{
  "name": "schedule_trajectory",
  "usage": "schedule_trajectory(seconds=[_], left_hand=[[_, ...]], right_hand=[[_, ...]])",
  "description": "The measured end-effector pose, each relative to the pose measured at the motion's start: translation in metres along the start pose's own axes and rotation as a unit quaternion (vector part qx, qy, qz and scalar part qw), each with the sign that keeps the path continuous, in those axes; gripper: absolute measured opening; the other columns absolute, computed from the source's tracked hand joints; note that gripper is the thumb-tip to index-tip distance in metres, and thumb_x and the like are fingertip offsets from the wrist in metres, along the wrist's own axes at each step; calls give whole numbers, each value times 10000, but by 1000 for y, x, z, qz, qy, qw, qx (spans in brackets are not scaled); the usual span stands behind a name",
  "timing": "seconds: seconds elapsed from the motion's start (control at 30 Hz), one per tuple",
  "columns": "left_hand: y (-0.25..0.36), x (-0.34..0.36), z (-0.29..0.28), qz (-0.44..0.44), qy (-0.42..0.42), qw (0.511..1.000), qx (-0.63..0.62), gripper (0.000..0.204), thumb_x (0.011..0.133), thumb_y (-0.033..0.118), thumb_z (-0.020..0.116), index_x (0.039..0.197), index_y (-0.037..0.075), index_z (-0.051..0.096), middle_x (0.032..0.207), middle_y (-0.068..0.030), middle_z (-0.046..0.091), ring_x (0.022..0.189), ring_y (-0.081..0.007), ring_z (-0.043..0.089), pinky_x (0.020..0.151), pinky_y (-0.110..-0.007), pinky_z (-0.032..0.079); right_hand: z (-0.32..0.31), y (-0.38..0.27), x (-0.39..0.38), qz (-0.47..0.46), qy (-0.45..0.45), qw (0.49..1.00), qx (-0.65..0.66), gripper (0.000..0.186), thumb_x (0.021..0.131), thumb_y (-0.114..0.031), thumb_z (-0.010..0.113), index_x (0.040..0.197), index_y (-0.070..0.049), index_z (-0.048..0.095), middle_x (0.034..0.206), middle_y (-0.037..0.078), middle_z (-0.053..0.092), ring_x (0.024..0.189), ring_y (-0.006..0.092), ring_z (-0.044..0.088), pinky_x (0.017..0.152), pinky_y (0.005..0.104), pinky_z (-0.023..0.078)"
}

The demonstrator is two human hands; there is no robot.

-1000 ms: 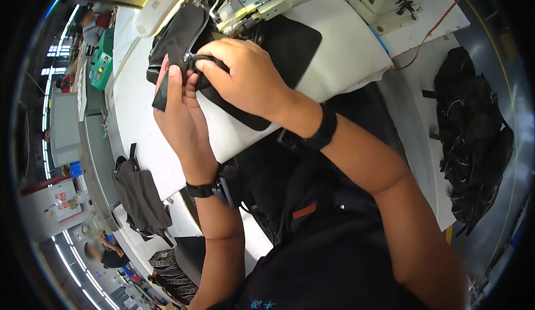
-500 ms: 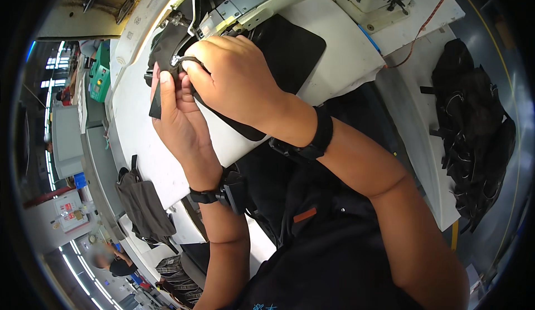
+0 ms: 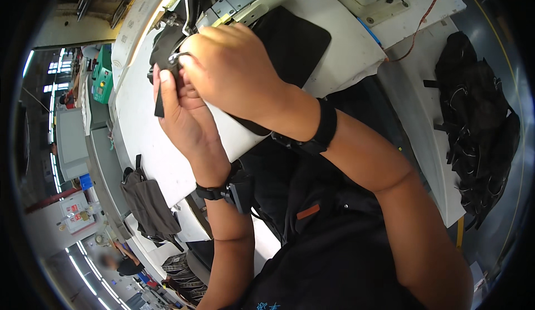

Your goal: The recorder is attaching a strap or component to a bag using an industrial sewing machine in a workshop.

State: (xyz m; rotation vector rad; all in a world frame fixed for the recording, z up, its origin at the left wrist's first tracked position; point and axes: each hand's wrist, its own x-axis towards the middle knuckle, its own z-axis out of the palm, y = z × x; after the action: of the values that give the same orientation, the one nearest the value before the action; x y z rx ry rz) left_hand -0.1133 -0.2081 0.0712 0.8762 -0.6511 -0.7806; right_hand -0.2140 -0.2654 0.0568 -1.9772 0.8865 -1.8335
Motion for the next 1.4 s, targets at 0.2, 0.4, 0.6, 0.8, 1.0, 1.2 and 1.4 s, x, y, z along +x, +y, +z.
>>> schedule_trajectory(seconds=[0.2, 0.4, 0.6, 0.8, 1.0, 1.2, 1.4], left_hand=[[0, -1, -4, -17, 6, 999, -44, 419, 1039, 99, 597, 1406, -66, 481, 1129, -141, 660, 974, -173, 651, 887, -288, 555], [0, -9, -4, -39, 19, 999, -23, 276, 1018, 98, 627, 1246, -37, 549, 1090, -118, 657, 926, -157, 677, 853, -272, 582], [0, -16, -4, -16, 37, 999, -13, 262, 1022, 80, 614, 1244, -44, 552, 1089, -131, 680, 942, -178, 690, 879, -294, 574], [2, -7, -5, -30, 27, 999, 36, 303, 1008, 102, 647, 1240, -67, 549, 1093, -148, 679, 954, -194, 694, 863, -299, 581], [9, 3, -10, -30, 42, 998, 46, 237, 1003, 99, 661, 1164, -48, 569, 1075, -157, 670, 896, -205, 704, 800, -297, 605], [10, 6, -5, -34, 48, 993, 99, 233, 980, 103, 684, 1127, -50, 587, 1015, -141, 673, 852, -189, 694, 750, -281, 590], [7, 4, 0, -30, 63, 986, 150, 211, 956, 97, 689, 1085, -47, 603, 982, -131, 669, 776, -180, 683, 687, -283, 591]], right_hand=[[-3, -5, 4, -46, -26, 998, -36, 118, 850, -146, 669, 788, -57, 620, 696, 87, 564, 673, 299, 566, 669, 415, 449], [-16, -13, 2, 51, -94, 994, -18, 179, 892, -93, 670, 1030, 10, 721, 943, 154, 737, 862, 319, 702, 787, 376, 559], [-24, -21, 11, 265, -223, 933, 95, 309, 912, -181, 592, 1149, 3, 666, 866, 230, 704, 803, 407, 689, 743, 453, 555], [-17, -27, 9, 230, -184, 955, 34, 377, 936, -158, 644, 1263, 29, 633, 863, 208, 705, 768, 306, 695, 719, 373, 532], [1, -30, 4, 145, -161, 976, -17, 337, 921, -97, 608, 1220, 58, 606, 797, 232, 684, 761, 399, 686, 693, 470, 538], [5, -20, 1, 84, -125, 987, -59, 269, 918, -96, 634, 1158, 27, 629, 756, 198, 687, 692, 380, 681, 650, 449, 542], [-1, -18, -11, 107, -111, 988, -24, 202, 927, -91, 666, 1107, -1, 649, 791, 172, 714, 728, 332, 714, 641, 397, 553]])
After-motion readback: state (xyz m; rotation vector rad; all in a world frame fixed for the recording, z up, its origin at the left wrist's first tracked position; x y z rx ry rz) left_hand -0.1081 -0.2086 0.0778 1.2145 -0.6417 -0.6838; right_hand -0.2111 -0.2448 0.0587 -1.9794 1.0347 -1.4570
